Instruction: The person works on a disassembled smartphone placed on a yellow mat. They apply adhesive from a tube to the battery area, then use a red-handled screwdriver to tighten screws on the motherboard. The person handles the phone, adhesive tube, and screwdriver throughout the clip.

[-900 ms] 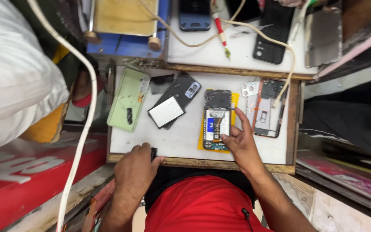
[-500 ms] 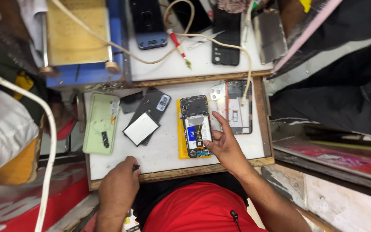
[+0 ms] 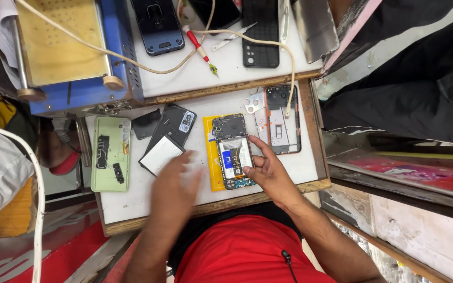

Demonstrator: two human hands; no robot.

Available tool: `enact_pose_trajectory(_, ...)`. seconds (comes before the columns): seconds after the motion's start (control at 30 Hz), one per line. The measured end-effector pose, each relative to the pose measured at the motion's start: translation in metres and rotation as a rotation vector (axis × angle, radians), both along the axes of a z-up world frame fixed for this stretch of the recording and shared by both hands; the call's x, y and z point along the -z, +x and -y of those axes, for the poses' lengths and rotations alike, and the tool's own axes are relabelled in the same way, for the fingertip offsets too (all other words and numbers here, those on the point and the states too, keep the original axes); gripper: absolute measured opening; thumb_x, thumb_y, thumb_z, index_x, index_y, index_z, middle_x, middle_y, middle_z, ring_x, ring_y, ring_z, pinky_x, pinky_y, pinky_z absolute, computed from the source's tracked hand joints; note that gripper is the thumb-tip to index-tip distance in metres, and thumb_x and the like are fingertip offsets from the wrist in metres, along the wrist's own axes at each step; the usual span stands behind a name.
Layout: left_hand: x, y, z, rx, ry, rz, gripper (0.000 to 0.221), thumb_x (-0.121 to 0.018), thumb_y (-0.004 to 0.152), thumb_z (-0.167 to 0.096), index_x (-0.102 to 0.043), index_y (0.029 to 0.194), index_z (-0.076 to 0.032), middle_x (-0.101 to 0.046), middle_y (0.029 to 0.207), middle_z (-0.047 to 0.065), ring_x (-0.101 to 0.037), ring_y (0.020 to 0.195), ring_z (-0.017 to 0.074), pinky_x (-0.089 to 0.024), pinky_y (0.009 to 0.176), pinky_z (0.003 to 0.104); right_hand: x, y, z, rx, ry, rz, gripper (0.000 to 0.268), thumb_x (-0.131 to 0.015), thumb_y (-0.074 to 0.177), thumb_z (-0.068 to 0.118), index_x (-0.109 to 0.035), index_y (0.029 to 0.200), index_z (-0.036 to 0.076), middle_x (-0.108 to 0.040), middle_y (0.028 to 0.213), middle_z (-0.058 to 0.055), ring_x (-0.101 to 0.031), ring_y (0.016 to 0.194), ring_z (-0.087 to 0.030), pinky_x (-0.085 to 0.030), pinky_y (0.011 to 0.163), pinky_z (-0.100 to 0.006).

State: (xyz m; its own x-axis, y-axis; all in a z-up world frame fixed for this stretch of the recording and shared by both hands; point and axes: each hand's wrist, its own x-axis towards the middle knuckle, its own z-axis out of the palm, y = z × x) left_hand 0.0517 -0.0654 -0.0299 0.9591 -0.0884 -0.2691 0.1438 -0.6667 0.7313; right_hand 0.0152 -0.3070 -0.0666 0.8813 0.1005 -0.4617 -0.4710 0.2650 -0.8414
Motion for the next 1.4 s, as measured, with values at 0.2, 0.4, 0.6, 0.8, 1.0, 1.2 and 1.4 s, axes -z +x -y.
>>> enact_pose_trajectory(0.2,-0.006,-0.019,0.043,0.488,0.139,0.309,0.08,-0.089,0.069,-0.033,-0.058,0.138,-0.006,-0.044,0.144,0.028,-0.05,0.125,0.0447,-0.048,0.098,0.051,-0.028,-0.008,-0.004,-0.13,-0.473,0.219,0.066,-0.067,0.093,0.002,-0.04,0.153,0.003,-0.063,0.132,-0.015,-0.07,0.105,-0.017,-0.059,0.084,-0.025)
enact_pose_trajectory(0.4,0.007,-0.024,0.036,0.507,0.184,0.328,0.073,-0.087,0.073,-0.027,-0.059,0.137,-0.004,-0.041,0.148,0.029,-0.047,0.13,0.0474,-0.047,0.102,0.052,-0.037,-0.002,0.01,-0.264,-0.83,0.278,0.042,-0.064,0.099,0.014,-0.062,0.14,0.007,-0.073,0.114,-0.013,-0.073,0.084,-0.017,-0.058,0.066,-0.029)
enact_pose_trajectory(0.6,0.01,-0.009,0.02,0.539,0.158,0.321,0.057,-0.078,0.08,-0.007,-0.062,0.134,-0.002,-0.047,0.152,0.025,-0.046,0.142,0.0412,-0.048,0.112,0.045,-0.042,0.0,0.011,-0.465,-0.742,-0.007,0.047,-0.058,0.097,0.015,-0.06,0.143,0.019,-0.084,0.093,-0.006,-0.069,0.06,-0.023,-0.057,0.06,-0.034)
enact_pose_trajectory(0.8,0.017,-0.003,0.018,0.618,0.073,0.306,0.054,-0.084,0.077,-0.02,-0.067,0.125,-0.004,-0.05,0.147,0.019,-0.045,0.141,0.0402,-0.045,0.108,0.049,-0.03,0.015,0.011,-0.283,-0.986,0.35,0.032,-0.065,0.1,0.011,-0.068,0.132,0.01,-0.075,0.104,-0.012,-0.076,0.076,-0.018,-0.063,0.068,-0.03)
enact_pose_trajectory(1.0,0.028,0.0,0.011,0.684,0.058,0.294,0.045,-0.082,0.083,-0.02,-0.069,0.124,-0.008,-0.052,0.149,0.014,-0.044,0.144,0.0353,-0.043,0.11,0.049,-0.024,0.032,0.011,-0.343,-1.181,0.615,0.034,-0.07,0.096,0.005,-0.07,0.13,0.011,-0.073,0.114,-0.011,-0.074,0.09,-0.03,-0.061,0.074,-0.037)
enact_pose_trajectory(1.2,0.031,0.002,0.009,0.685,0.052,0.278,0.044,-0.08,0.085,-0.023,-0.069,0.126,-0.008,-0.051,0.15,0.014,-0.043,0.144,0.0346,-0.042,0.111,0.051,-0.02,0.021,0.011,-0.385,-1.149,0.606,0.043,-0.069,0.094,0.001,-0.066,0.137,0.009,-0.067,0.127,-0.014,-0.074,0.096,-0.029,-0.063,0.079,-0.035)
enact_pose_trajectory(1.4,0.038,0.002,0.007,0.684,0.056,0.262,0.042,-0.078,0.089,-0.027,-0.07,0.126,-0.009,-0.051,0.15,0.015,-0.043,0.145,0.0336,-0.042,0.111,0.052,-0.012,0.018,0.009,-0.379,-1.157,0.527,0.047,-0.068,0.095,-0.004,-0.064,0.14,0.01,-0.067,0.129,-0.013,-0.075,0.096,-0.027,-0.064,0.079,-0.033)
